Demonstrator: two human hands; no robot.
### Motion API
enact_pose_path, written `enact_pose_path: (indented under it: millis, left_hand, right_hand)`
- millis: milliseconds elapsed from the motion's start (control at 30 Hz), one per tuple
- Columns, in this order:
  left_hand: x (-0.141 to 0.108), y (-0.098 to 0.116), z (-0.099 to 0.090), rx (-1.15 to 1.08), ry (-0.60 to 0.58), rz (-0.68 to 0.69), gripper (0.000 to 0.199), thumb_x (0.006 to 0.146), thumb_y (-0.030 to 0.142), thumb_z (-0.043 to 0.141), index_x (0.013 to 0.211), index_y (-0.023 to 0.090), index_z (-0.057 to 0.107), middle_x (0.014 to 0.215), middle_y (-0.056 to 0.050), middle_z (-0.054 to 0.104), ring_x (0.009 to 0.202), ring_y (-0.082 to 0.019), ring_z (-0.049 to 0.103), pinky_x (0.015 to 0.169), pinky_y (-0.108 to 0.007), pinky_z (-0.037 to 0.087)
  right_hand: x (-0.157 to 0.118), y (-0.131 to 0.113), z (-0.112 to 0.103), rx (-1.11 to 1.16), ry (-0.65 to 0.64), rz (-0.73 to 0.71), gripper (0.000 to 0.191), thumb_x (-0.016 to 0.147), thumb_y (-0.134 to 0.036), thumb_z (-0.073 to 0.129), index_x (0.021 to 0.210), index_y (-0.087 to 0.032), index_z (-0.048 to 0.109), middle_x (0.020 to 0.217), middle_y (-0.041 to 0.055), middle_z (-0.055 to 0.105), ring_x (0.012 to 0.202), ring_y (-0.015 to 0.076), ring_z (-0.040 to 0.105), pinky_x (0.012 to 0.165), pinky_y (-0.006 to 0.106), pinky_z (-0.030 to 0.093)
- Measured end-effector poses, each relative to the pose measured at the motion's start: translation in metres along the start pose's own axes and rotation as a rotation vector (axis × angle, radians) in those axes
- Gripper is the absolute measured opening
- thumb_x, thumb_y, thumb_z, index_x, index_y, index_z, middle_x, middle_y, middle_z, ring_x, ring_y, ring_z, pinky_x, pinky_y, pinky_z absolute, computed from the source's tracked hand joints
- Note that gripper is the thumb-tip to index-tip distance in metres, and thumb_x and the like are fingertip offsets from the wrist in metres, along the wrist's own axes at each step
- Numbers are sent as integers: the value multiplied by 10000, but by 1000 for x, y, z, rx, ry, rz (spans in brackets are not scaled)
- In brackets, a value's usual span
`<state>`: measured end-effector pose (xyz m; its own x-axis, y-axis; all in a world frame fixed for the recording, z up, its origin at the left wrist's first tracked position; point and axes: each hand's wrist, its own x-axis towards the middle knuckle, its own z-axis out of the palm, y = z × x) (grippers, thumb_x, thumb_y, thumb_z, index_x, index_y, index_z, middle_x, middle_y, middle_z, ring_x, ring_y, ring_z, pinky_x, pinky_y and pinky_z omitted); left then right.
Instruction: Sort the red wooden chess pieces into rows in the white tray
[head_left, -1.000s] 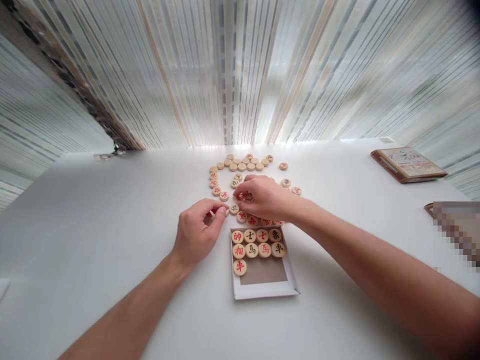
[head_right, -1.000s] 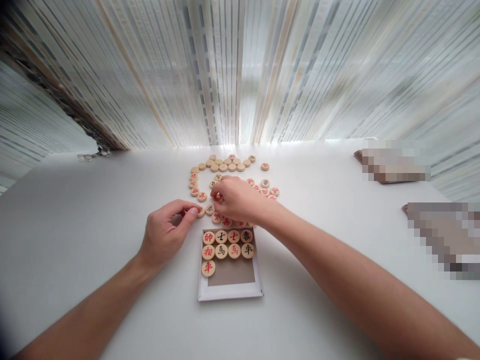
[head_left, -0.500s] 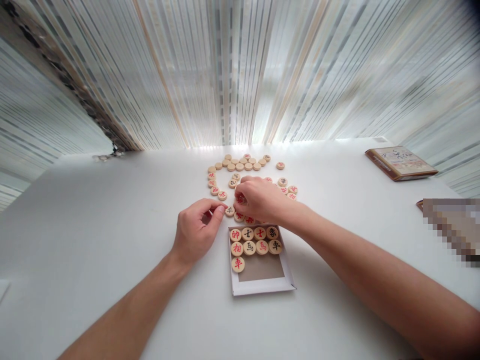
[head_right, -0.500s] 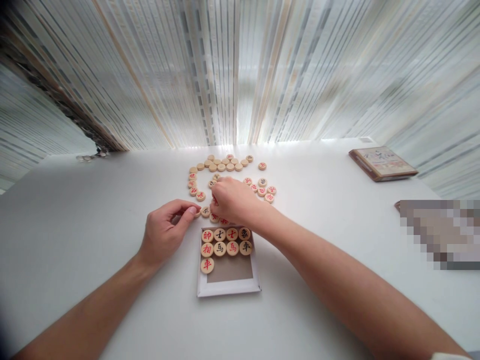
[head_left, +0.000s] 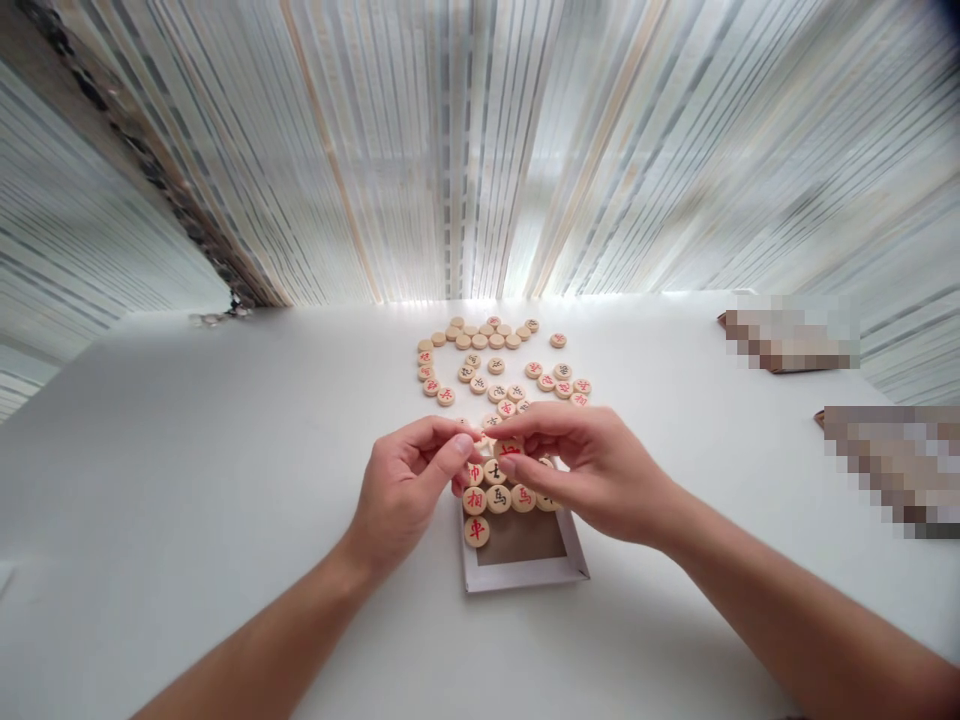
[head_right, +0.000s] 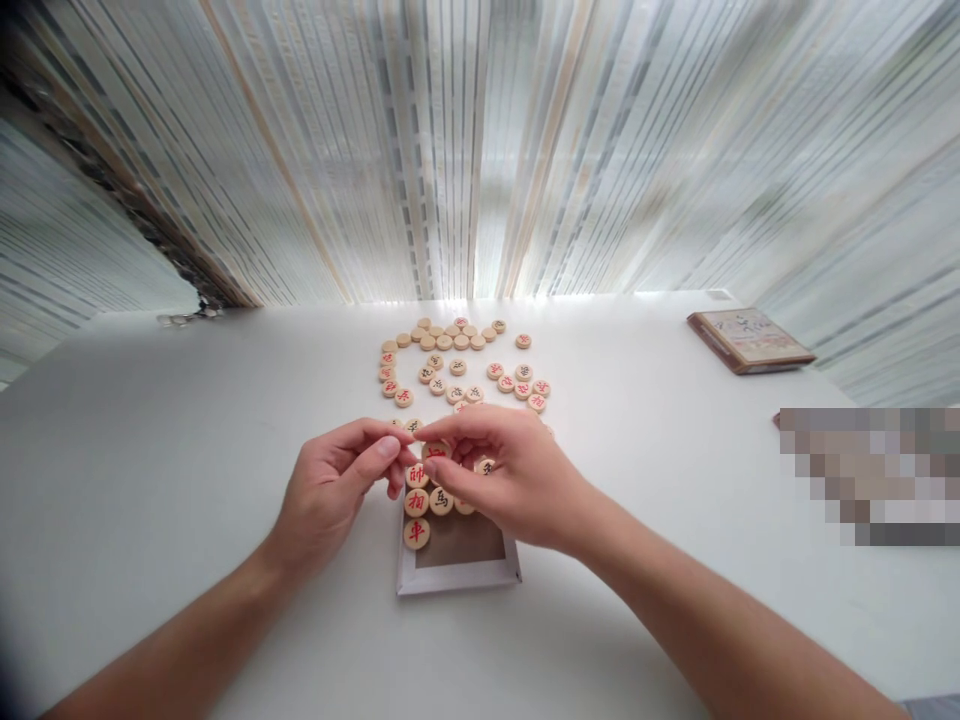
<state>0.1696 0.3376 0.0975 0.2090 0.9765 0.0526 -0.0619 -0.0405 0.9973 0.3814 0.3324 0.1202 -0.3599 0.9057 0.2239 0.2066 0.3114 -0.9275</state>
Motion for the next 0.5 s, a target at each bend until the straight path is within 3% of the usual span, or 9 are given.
enact_pose_path:
  millis: [167, 267, 367, 500]
  left_hand:
    - [-11, 9, 10, -30, -69, -55, 151, 867, 294, 817, 948, 167, 812, 752, -48, 784, 620, -167, 715, 591, -273, 618]
    - [-14, 10, 13, -45, -130, -92, 160, 879, 304, 824, 963, 168, 821, 800, -72, 817, 663, -192, 754, 573, -274, 622]
    - [-15, 10, 14, -64, -139, -140, 194, 877, 325, 846, 973, 158, 815, 812, -88, 822, 675, -202, 759, 548, -270, 607]
    - [-16, 11, 16, -125, -150, -174, 235, 850, 329, 885, 991, 156, 809, 782, -75, 812, 619, -175, 733, 584, -280, 627]
  right_hand:
    - [-15, 0, 5, 272, -27, 161, 339, 904, -266, 806, 1215, -204, 688, 862, 38, 766, 769, 178, 732, 680, 295, 613]
    - [-16, 2, 5, 460, -31, 299, 426, 753, -262, 961, 1067, -202, 679, 761, 19, 776, 677, 177, 743, 604, 265, 607]
    - [-17, 4, 5, 527, 21, 328, 355, 707, -289, 1003, 930, -178, 751, 729, 29, 782, 644, 170, 742, 584, 250, 611]
    - [-21, 5, 6, 515, 75, 273, 232, 779, -308, 966, 945, -192, 851, 766, 44, 805, 692, 163, 751, 629, 244, 631]
